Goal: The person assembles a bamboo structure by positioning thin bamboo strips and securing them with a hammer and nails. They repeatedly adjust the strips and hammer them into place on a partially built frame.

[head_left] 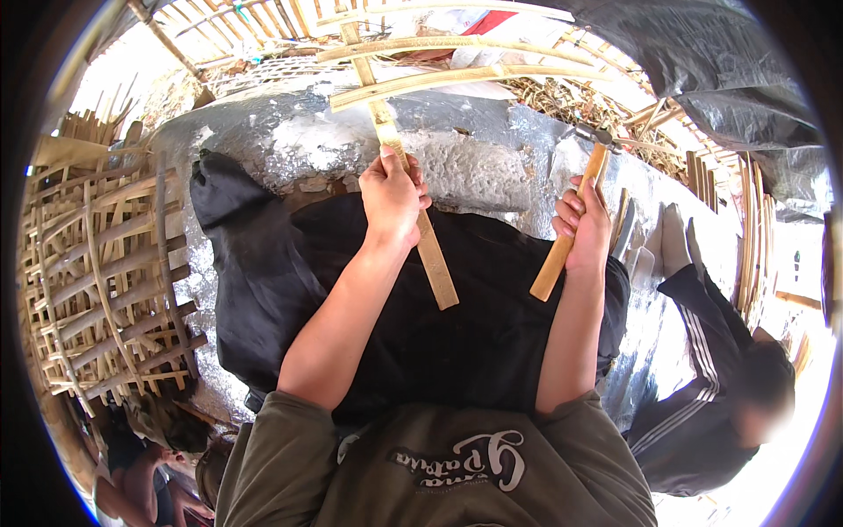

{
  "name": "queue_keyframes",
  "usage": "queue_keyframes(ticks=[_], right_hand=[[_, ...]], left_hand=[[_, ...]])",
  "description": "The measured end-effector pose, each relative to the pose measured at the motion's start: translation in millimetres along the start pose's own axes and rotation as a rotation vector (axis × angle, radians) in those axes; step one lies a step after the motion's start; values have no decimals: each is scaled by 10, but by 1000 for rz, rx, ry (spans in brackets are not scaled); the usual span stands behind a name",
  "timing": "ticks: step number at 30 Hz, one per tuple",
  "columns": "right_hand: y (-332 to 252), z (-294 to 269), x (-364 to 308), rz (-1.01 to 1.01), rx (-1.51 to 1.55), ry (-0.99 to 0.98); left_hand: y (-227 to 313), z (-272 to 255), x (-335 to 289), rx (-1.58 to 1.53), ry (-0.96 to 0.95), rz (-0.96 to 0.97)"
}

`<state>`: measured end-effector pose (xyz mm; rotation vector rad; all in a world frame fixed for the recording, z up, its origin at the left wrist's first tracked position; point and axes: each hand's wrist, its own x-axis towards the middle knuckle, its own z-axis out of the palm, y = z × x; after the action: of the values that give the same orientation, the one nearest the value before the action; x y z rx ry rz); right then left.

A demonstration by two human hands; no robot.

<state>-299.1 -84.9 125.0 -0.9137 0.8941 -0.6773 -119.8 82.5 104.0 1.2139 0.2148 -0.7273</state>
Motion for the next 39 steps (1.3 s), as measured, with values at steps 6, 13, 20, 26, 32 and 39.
queue_keyframes(ticks=[6, 13, 20, 26, 32, 39], right_hand=[[-25, 20, -22, -4, 57, -12], [-133, -99, 22, -215, 329, -28], [-618, -160, -186, -626, 178, 254], [-1277, -548, -134, -1036, -810, 559], [-1139, -409, 284, -942, -744, 441], [-583, -458, 492, -786, -1033, 351]], left_hand=[[9, 9, -11, 0, -26, -14], [59, -39, 2, -5, -168, 16], [781, -249, 1, 292, -260, 356], [1550, -308, -70, 535, -359, 350], [1250, -442, 321, 600, -400, 306], [1366, -571, 544, 809, -471, 377]])
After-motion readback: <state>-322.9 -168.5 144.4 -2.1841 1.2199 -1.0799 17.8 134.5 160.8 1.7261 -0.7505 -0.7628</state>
